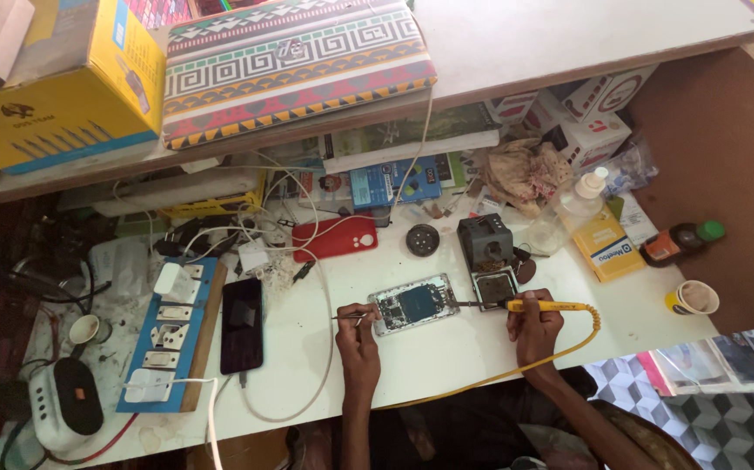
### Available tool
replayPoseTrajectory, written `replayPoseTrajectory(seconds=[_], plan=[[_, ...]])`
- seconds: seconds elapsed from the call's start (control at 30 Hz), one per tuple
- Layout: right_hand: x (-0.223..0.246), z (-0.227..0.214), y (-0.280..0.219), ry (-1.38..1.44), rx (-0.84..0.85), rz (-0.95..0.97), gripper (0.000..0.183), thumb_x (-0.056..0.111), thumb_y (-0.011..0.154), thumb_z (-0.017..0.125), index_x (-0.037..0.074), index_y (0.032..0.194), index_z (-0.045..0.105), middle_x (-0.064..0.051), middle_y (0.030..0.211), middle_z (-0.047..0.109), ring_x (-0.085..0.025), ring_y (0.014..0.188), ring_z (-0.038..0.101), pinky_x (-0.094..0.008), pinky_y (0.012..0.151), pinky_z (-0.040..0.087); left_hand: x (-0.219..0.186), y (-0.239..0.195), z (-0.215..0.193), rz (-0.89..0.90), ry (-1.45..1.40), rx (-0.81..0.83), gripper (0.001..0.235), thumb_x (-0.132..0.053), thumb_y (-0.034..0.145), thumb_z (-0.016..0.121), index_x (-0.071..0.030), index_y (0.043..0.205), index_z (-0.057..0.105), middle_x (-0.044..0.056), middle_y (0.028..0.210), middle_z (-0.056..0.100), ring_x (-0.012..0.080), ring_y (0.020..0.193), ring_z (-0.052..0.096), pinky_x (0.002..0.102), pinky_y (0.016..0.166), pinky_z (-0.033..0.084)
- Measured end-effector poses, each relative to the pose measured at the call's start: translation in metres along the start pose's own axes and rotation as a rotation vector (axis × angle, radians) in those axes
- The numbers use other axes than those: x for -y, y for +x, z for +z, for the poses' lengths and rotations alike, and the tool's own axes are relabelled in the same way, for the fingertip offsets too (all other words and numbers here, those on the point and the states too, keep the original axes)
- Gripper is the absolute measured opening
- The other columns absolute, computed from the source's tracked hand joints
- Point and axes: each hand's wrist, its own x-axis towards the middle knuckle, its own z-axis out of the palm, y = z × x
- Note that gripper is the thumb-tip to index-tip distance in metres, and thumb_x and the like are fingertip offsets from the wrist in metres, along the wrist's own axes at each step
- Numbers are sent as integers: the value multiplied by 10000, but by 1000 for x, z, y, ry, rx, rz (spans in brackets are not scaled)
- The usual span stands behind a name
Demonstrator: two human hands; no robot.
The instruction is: The person uses a soldering iron and a probe to work on a disassembled smartphone motherboard. They repeatedly apply the soldering iron to specific points on the board while holding a probe in the other hand. The task continues throughout the clip without visible completion.
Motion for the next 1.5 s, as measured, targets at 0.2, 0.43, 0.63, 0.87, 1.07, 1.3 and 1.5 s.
replayPoseTrajectory(seconds=[0.2, 0.43, 0.63, 0.87, 1.07, 1.3, 1.5], plan=[[-4, -1, -1, 7, 5, -27, 256, 206, 1093, 485, 25, 919, 535, -58, 600, 530, -89, 434, 426, -241, 394, 334, 10, -2, -4, 84, 39, -6, 111, -91, 1049, 515, 2, 1107, 529, 118, 973, 698, 173, 930, 670, 305, 881, 524], [-12, -9, 3, -28, -15, 14, 222, 185, 1084, 500, 40, 919, 538, -33, 595, 505, -80, 434, 417, -245, 385, 322, 28, 4, -5, 107, -57, 19, 106, -76, 1071, 516, 12, 1129, 526, 131, 1032, 686, 163, 961, 657, 295, 902, 513], [-11, -6, -2, 18, -76, 1, 230, 181, 1086, 505, 47, 900, 523, -22, 628, 520, -76, 450, 424, -239, 386, 302, 19, 1, -7, 64, -61, 23, 105, -84, 1058, 544, 11, 1100, 537, 134, 1002, 699, 162, 953, 665, 295, 905, 517], [-13, -6, 0, 17, -106, 9, 235, 195, 1087, 505, 52, 902, 539, -32, 637, 548, -71, 460, 450, -233, 393, 328, 22, 4, -9, 78, -118, 32, 110, -83, 1051, 563, 5, 1103, 522, 134, 995, 682, 162, 961, 645, 299, 929, 501], [-13, -9, -1, -69, -119, 2, 223, 173, 1084, 511, 47, 903, 540, -30, 605, 524, -75, 429, 434, -242, 371, 320, 22, 1, -6, 90, -127, 29, 112, -100, 1055, 552, 1, 1100, 529, 118, 1041, 687, 131, 961, 646, 278, 912, 509], [-7, -2, -1, -62, -70, -73, 222, 142, 1094, 501, 31, 905, 530, -32, 570, 500, -72, 399, 402, -243, 360, 303, -5, 1, -8, 55, -71, 60, 205, -218, 1091, 467, -32, 1076, 550, 19, 994, 713, 13, 560, 330, 213, 512, 296], [-3, 1, 0, -75, -77, -56, 214, 136, 1090, 504, 24, 911, 538, -37, 561, 496, -76, 392, 397, -240, 362, 307, -17, -2, -6, 81, -30, 39, 193, -179, 1102, 494, -25, 1054, 601, 16, 952, 686, 9, 591, 326, 207, 524, 293]])
